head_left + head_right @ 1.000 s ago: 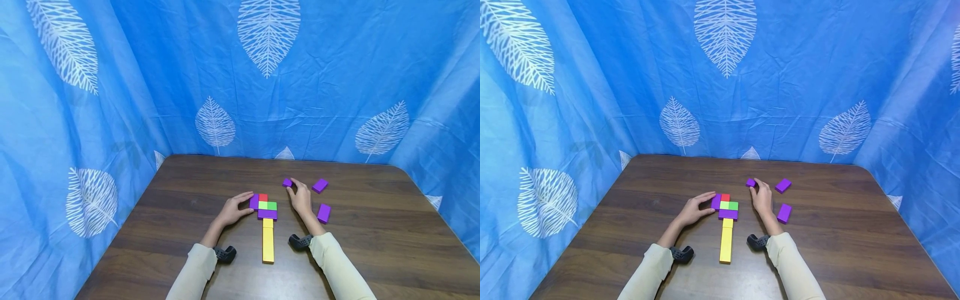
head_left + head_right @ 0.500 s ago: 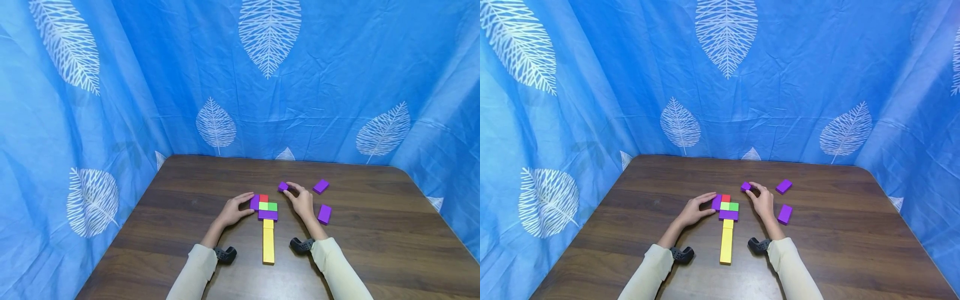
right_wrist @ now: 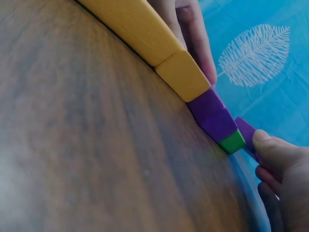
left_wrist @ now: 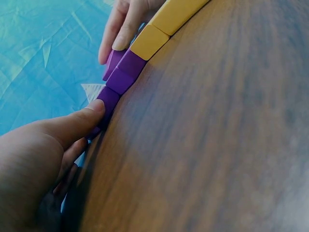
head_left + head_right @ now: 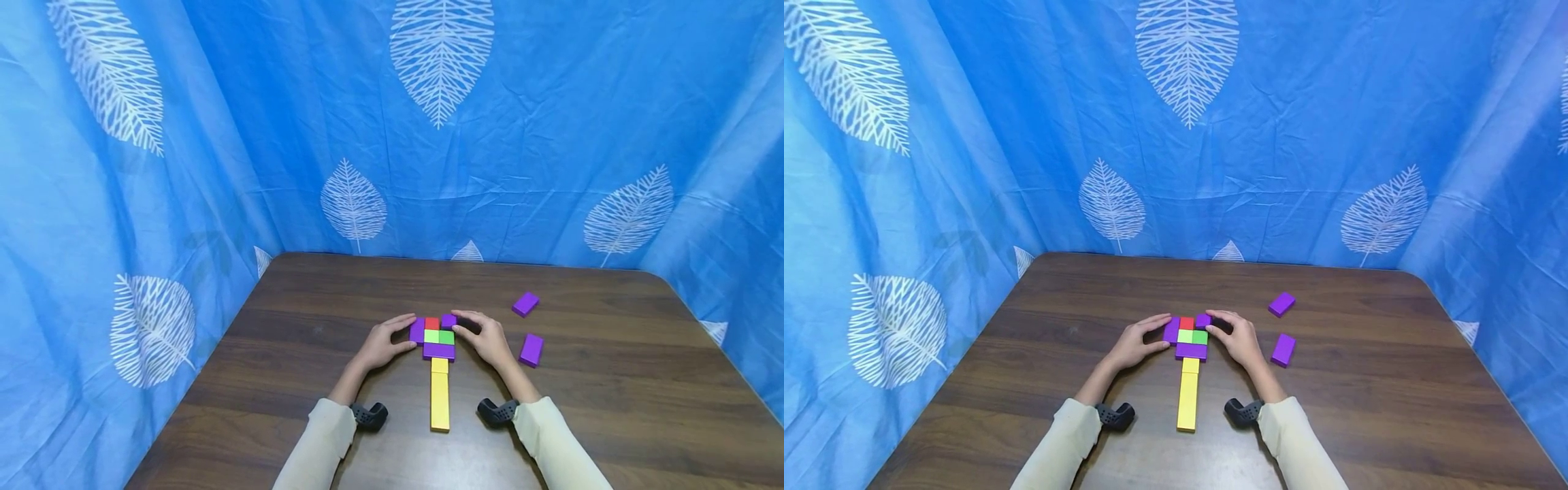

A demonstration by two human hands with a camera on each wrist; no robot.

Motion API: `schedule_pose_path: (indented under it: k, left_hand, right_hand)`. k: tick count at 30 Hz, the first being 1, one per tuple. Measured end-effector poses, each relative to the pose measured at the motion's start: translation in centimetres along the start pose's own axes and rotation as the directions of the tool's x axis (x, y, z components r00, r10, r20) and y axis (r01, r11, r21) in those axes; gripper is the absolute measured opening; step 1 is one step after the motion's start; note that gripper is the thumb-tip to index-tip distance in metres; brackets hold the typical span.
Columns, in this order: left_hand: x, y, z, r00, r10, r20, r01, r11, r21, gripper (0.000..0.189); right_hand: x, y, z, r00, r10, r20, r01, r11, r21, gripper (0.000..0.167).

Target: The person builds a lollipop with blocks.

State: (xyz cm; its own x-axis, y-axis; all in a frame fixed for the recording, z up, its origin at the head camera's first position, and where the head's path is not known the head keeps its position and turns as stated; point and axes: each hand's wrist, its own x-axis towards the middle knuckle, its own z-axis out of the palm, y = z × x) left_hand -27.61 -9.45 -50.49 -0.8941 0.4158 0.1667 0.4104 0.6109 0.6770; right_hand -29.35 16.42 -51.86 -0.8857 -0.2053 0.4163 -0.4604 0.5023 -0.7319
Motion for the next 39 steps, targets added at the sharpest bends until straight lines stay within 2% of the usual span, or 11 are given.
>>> schedule_pose_path:
  k: [4,12,24,34,39]
  left_hand:
    - [0.02,-0.02,0.08,1.000,-0.015,0.002,0.015,1.000,-0.003,0.055]
    - [0.04,-0.22,0.14,1.000,-0.007,0.003,0.007,1.000,-0.009,0.055]
    - [0.03,-0.15,0.08,1.000,-0.014,0.007,0.014,1.000,-0.014,0.055]
    - [-0.11,-0.09,0.04,1.000,-0.010,0.011,0.010,1.000,-0.020,0.055]
    - [-0.14,-0.08,0.00,1.000,-0.008,0.009,0.009,1.000,-0.023,0.055]
  right_hand:
    - [-0.01,-0.07,-0.07,1.000,0.007,0.026,-0.007,1.000,-0.001,0.033]
    - [-0.03,-0.21,-0.13,0.997,0.015,0.074,-0.011,0.998,-0.054,0.033]
    - [0.00,-0.21,-0.10,0.996,0.006,0.089,0.001,0.998,-0.070,0.033]
    - [-0.16,-0.40,-0.08,0.993,0.045,0.111,-0.036,0.996,-0.084,0.033]
    - [-0.15,-0.51,-0.02,0.994,0.033,0.108,-0.024,0.996,-0.089,0.034]
